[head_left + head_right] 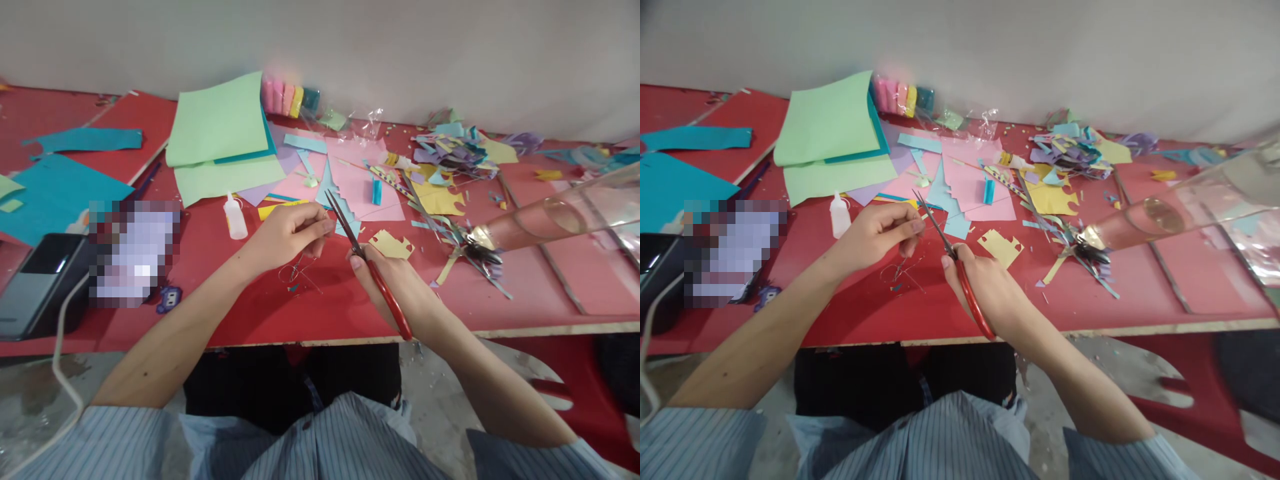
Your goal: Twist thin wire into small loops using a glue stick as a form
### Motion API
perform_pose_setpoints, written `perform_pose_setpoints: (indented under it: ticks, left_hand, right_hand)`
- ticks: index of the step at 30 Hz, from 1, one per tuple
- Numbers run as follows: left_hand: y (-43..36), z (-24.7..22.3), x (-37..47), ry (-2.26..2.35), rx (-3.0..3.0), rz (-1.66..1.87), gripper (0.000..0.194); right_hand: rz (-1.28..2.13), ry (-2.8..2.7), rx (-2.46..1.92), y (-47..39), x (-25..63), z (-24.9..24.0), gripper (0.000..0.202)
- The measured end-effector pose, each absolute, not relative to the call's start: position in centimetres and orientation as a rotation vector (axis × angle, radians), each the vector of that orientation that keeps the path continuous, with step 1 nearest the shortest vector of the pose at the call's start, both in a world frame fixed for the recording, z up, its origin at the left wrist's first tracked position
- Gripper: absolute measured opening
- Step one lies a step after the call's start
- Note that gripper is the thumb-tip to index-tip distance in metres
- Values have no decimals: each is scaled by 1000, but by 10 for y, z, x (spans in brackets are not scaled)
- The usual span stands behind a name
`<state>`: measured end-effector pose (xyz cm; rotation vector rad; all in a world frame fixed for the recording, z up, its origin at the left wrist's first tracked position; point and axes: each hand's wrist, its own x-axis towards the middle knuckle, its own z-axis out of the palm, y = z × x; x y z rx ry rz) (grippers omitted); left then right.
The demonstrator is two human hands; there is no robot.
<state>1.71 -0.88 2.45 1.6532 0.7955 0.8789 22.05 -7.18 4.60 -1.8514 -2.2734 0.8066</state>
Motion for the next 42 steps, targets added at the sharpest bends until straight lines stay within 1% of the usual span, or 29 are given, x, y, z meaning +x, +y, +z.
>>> perform_pose_setpoints:
  ticks: [6, 13, 17, 19, 23, 26, 29, 32, 36, 40, 42]
  left_hand:
    - [-9, 23, 18, 780, 1590, 888, 30]
    - [-10, 25, 18, 799, 1572, 905, 34]
    - [-10, 26, 18, 807, 1592, 875, 40]
    - [-9, 25, 17, 789, 1571, 880, 37]
    - [-6, 23, 13, 768, 1530, 903, 33]
    - [-5, 22, 12, 755, 1519, 874, 34]
    - [-4, 20, 11, 750, 1507, 861, 34]
    - [0, 18, 10, 763, 1484, 828, 32]
    - [5, 15, 9, 845, 1444, 746, 26]
    - [7, 10, 10, 966, 1474, 731, 15]
    - [8, 8, 11, 1020, 1528, 721, 13]
  right_hand:
    - [758, -2281, -1816, -70, 220, 45, 36]
    - [800, -2220, -1798, -71, 218, 43, 38]
    - [675, -2168, -1802, -71, 219, 46, 44]
    - [590, -2188, -1822, -70, 221, 47, 42]
    - [686, -2167, -1859, -66, 230, 46, 44]
    - [559, -2202, -1853, -62, 236, 40, 46]
    - [356, -2203, -1926, -57, 244, 32, 44]
    - [314, -2185, -2042, -51, 255, 23, 41]
    - [282, -2072, -2129, -46, 277, 9, 23]
    - [222, -1993, -2221, -47, 299, 1, 31]
    - [226, -2023, -2184, -47, 308, 1, 29]
